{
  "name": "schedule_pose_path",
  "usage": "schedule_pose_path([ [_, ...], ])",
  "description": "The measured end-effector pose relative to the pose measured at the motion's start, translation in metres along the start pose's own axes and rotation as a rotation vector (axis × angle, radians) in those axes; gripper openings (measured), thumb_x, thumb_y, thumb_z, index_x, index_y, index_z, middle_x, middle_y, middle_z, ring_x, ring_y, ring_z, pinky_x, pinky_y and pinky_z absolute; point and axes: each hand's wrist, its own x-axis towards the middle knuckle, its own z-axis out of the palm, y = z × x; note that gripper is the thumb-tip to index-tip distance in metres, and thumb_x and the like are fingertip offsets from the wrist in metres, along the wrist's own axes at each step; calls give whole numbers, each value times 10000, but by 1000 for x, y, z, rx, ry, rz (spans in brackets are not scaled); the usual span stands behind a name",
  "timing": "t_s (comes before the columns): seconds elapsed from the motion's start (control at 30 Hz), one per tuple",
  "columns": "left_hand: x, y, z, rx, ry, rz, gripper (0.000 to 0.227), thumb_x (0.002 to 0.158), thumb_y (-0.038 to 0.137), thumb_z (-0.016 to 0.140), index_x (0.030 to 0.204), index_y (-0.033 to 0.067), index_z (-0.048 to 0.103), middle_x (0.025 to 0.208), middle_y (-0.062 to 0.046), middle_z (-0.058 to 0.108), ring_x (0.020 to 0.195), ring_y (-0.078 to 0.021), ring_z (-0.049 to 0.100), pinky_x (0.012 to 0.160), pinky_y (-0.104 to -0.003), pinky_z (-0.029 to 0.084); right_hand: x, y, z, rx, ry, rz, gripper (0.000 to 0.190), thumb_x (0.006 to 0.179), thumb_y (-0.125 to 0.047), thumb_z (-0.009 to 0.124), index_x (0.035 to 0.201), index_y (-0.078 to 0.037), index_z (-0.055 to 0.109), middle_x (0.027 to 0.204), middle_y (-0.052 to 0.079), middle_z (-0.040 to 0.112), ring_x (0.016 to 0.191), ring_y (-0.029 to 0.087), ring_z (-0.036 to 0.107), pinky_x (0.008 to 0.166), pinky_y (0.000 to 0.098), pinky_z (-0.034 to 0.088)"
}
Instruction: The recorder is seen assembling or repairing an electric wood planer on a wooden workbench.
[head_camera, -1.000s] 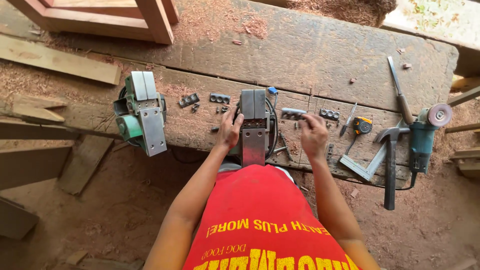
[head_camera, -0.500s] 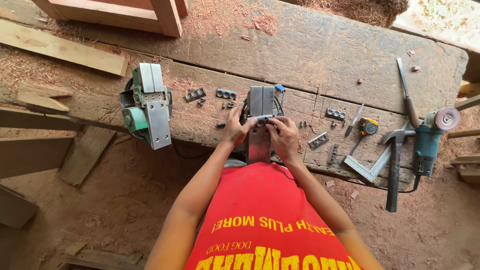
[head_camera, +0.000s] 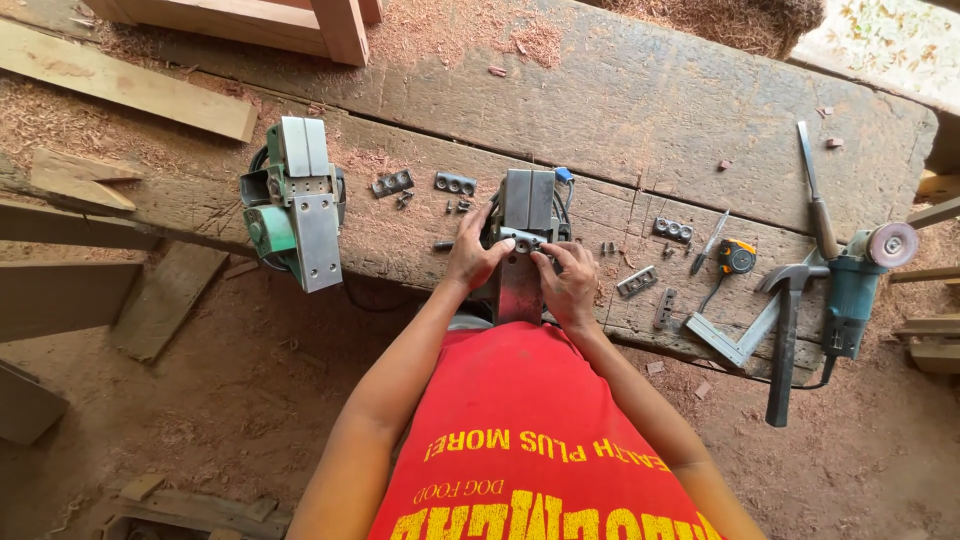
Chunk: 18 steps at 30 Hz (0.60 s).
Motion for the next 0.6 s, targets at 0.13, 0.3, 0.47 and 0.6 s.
schedule_pose_path([
  [0.13, 0, 1, -1, -15, -5, 19, 893, 760, 393, 776, 1508, 12, 472, 1501, -263, 474, 1418, -385, 468, 1190, -418, 366, 2, 0, -2, -14, -12, -5, 170, 916, -235, 789, 1020, -102, 771, 1034, 59, 718, 1009, 263, 651, 894, 401, 461],
  [0.3, -2, 4, -4, -10, -19, 28, 913, 743, 420, 762, 1507, 14, 470, 1495, -264, 477, 1415, -389, 465, 1187, -422, 361, 9, 1, -7, -50, -24, -3, 158, 918, -226, 781, 1015, -101, 776, 1023, 58, 720, 1012, 273, 642, 900, 404, 448],
  [0.47, -1, 3, -4, -70, -23, -35, 846, 831, 505, 624, 1518, 33, 482, 1563, -290, 408, 1463, -392, 410, 1204, -440, 314, 10, 1, -7, -43, -40, -2, 166, 919, -227, 775, 1020, -95, 779, 1032, 72, 718, 1024, 280, 645, 887, 412, 444],
  [0.6, -2, 3, -3, -99, -5, -32, 770, 885, 490, 559, 1502, 32, 510, 1569, -296, 414, 1485, -394, 389, 1218, -439, 291, 7, 0, -8, -6, -38, -13, 161, 926, -209, 773, 1030, -86, 768, 1036, 82, 712, 1021, 285, 646, 891, 410, 459],
])
